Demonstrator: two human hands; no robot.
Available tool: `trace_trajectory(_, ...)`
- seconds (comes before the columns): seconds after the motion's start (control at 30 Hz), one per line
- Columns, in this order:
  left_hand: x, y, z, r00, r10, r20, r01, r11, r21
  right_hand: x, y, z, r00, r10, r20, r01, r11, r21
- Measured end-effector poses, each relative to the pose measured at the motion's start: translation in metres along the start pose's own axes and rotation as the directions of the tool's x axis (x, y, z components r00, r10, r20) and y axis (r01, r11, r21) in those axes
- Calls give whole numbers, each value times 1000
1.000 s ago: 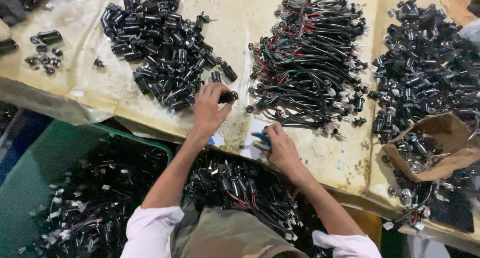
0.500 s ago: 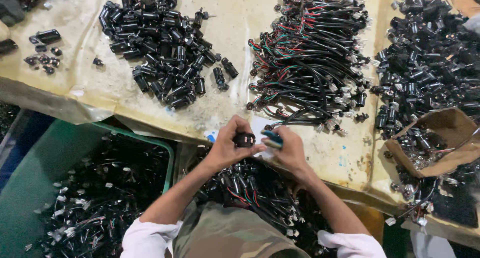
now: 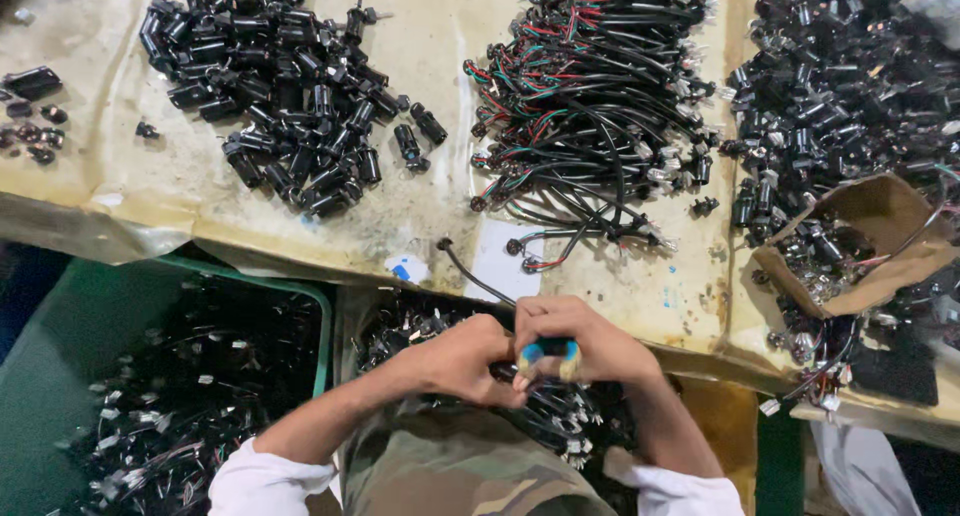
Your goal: The person repeatedly picks up small black cylindrical components with attached wires from a table, uses blue-handled wire cutters to trim the wires, and places the components back on the table. The person works continuously at a cluttered workbench with large piles of similar components.
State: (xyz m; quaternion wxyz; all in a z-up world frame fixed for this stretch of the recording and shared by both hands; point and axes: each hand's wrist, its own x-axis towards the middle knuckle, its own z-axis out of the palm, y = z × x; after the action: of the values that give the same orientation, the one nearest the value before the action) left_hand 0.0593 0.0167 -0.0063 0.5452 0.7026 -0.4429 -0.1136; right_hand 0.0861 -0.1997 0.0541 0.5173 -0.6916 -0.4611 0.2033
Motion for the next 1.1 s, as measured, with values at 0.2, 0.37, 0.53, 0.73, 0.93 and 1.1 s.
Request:
trace_trajectory(0.2,-11,-1,5,900,-204,-385,227,974,15,11,16,56,741,136,-657,-169,985,14)
trace_trajectory(0.37,-13,12,34,897,-36,-440,131,973,188,-26,7,57,676,69,-734,286,893,347)
trace_trajectory(0.53,-25,27,61,948,76,-308,13,961,277,-44,-13,67,895,190,-404,337,306,890)
trace_trajectory(0.73,-17,26,67,948,8,-319,48,985,168,-46,-3,91,827,51,-560,420,606,675)
trace_trajectory(0.93,-24,50,-28,982,177,62,-175,984,-39,-51,9,13,742,128,-658,403,699,590)
trace_trajectory(1.1,-40,43,-34,960,89,267,-164,948,274,-31,73,-19,837,58,-544,-369,794,-483)
